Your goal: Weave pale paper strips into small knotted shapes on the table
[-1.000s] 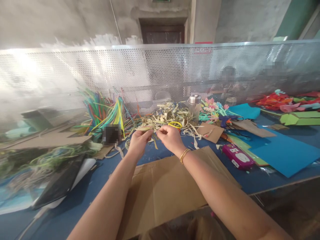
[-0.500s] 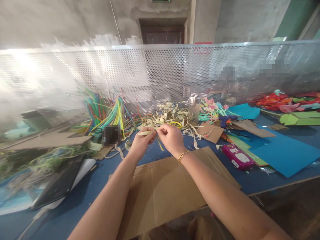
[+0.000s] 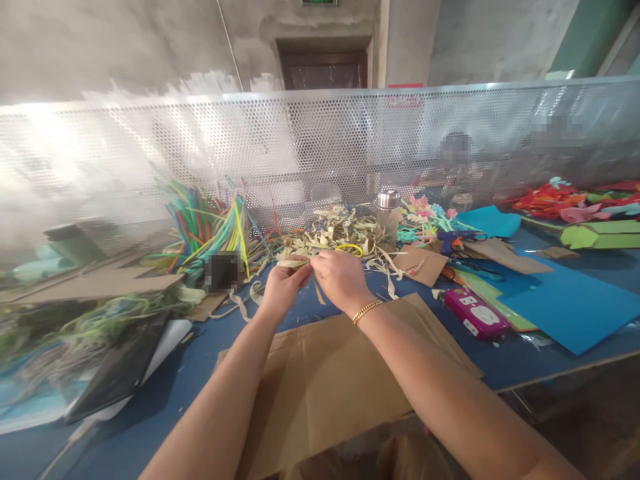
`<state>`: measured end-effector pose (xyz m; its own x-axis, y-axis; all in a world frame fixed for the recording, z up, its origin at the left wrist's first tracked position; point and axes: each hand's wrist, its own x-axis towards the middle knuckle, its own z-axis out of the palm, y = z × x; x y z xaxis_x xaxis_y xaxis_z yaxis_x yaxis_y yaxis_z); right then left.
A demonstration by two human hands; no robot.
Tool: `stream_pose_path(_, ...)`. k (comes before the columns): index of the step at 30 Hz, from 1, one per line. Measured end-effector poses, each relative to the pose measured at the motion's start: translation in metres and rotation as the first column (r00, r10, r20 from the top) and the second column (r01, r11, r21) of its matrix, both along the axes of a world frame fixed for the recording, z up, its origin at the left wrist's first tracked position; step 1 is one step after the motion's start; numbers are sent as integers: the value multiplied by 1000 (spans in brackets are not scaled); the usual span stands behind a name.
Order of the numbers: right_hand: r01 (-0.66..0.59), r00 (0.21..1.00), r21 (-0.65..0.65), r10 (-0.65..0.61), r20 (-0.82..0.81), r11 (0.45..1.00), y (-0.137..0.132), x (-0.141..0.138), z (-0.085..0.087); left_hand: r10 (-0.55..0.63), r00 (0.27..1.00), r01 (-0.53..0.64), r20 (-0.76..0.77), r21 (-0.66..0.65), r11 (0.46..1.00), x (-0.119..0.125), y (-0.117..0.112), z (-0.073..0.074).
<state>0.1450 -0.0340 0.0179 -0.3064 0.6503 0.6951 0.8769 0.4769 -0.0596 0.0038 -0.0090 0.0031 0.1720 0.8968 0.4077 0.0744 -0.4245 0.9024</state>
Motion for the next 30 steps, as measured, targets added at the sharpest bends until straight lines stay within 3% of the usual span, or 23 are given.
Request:
stream_pose_path(2,-1,999,-20,0,-43,1000,1,-1,-3,19,998,-15,-66,66,998,-1,1,-1)
stream_pose_path(4,21,979,-76,-36,-202,997,2,-2,-7,46,990,-30,-132,123,992,-3,2,-3)
stream_pose_path(7,-31,878,-184,-61,-474,982,6,-3,-15,103,973,-63,-205,195,979,-4,3,-3)
stream_pose_path(9,-92,824,-197,-36,-565,976,8,-4,-17,146,958,-85,-247,243,966,-5,2,-3)
stream_pose_path(14,-136,770,-179,-9,-638,974,6,-6,-15,242,921,-153,-304,289,945,-6,-2,1)
stream_pose_path(21,-186,686,-244,-52,-725,952,9,-5,-17,241,902,-125,-359,317,940,-6,-5,0)
stream_pose_path(24,-278,585,-281,-70,-808,919,13,-6,-20,263,879,-121,-399,346,930,-7,-5,2)
stream_pose_path(28,-484,372,-273,-87,-924,831,17,-8,-20,252,890,-128,-379,322,938,-9,-5,3)
stream_pose_path(30,-531,319,-266,-100,-942,804,17,-8,-19,243,902,-143,-357,282,949,-9,-4,3)
